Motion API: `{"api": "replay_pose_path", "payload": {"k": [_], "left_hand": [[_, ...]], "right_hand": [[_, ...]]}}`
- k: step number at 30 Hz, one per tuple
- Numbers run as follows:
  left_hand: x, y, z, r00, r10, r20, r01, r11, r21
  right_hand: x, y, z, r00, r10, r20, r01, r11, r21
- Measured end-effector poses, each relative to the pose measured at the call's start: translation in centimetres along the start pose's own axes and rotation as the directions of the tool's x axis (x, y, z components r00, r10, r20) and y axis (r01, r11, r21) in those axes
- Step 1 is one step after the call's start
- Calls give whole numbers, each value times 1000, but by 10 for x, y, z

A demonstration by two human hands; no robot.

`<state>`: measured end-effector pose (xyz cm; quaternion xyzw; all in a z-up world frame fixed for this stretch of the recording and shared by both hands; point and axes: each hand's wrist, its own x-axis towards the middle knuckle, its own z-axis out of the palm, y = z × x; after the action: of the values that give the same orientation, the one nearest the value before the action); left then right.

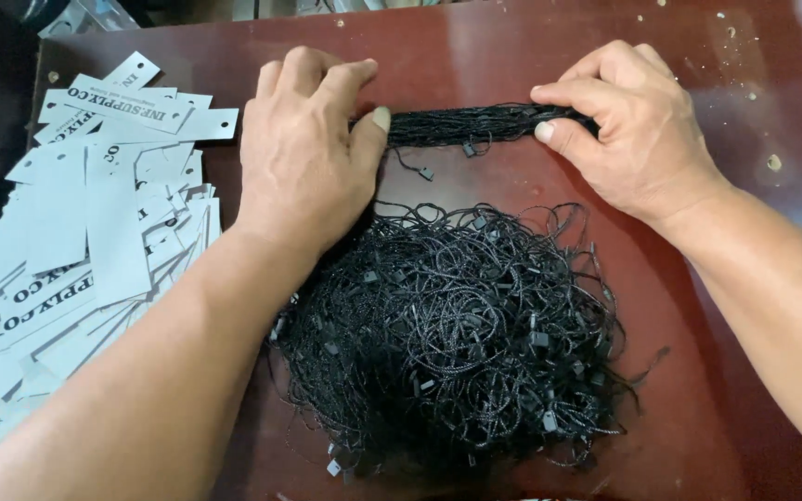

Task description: The person repeatedly picks up small black cables with connectors from a tangled pile on a table, separates them, and places them into a growing neat bundle. White paper tags are visible nearby but are not handled.

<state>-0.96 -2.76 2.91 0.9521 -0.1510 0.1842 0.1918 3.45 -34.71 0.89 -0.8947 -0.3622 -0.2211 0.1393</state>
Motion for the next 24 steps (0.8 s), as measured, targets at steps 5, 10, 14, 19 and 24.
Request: {"api": "replay_pose_path", "payload": {"k": [5,10,14,19,24], "left_hand": [[-41,45,-27,981,123,-149,-145,978,-148],[-69,55,-28,984,93,-151,-116,981,-157],[-72,46,-18,1000,-8,-1,8,991,-134],[-77,40,-12,1000,-4,-8,3,992,-122],[-79,43,-14,1000,-25,-18,23,992,-120]], "right_hand": [[0,-2,1,1000,10,-2,-10,1000,-26],[1,-12,-10,998,-1,-62,3,1000,30],[-1,-18,-14,975,-7,-222,20,998,56],[-14,-37,-26,962,53,-268,-40,998,54],[-26,-52,-32,954,187,-236,-161,979,125]]}}
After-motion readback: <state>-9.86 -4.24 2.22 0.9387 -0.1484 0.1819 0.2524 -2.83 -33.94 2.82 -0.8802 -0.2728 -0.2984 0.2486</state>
